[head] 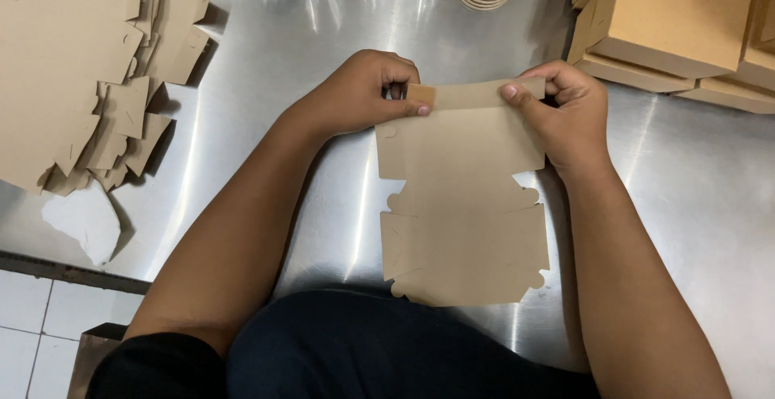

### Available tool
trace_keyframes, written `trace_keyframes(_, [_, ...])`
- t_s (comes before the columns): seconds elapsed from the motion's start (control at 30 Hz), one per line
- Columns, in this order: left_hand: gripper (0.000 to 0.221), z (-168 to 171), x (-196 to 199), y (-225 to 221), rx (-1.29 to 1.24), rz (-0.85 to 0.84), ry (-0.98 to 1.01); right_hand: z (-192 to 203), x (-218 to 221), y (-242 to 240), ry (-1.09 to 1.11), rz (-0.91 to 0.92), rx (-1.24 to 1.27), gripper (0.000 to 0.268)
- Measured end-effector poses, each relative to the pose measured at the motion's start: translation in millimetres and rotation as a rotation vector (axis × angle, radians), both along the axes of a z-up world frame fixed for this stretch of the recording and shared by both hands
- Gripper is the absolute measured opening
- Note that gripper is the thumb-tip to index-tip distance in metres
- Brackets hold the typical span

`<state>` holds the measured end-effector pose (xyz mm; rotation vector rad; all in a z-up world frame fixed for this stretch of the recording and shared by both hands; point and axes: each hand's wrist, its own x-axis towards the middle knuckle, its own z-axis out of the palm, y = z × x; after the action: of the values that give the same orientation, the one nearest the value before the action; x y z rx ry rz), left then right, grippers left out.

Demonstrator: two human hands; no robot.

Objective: The person assembles a flat cardboard box blank into a three-dimensional container. They fold the side flaps upward, tuck the locking tabs into their slots, and secure the top flaps to form a finished box.

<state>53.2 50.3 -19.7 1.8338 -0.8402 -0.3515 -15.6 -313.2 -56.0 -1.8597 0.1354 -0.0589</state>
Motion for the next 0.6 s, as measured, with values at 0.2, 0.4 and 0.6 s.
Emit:
trace_keyframes(0.2, [0.018,4,-1,4,0.013,-0.016,0.054,14,-2,17,-0.020,0.009,0.002,0.017])
trace_keyframes(0.4, [0.020,-7,1,1,-0.028,0.002,0.049,2,2,7,-0.027,0.008,0.010,0.020])
trace_keyframes(0.6, [0.041,-11,0,-1,0.029,0.049,0.056,30,-8,28,0.003,0.019,-0.006,0.017])
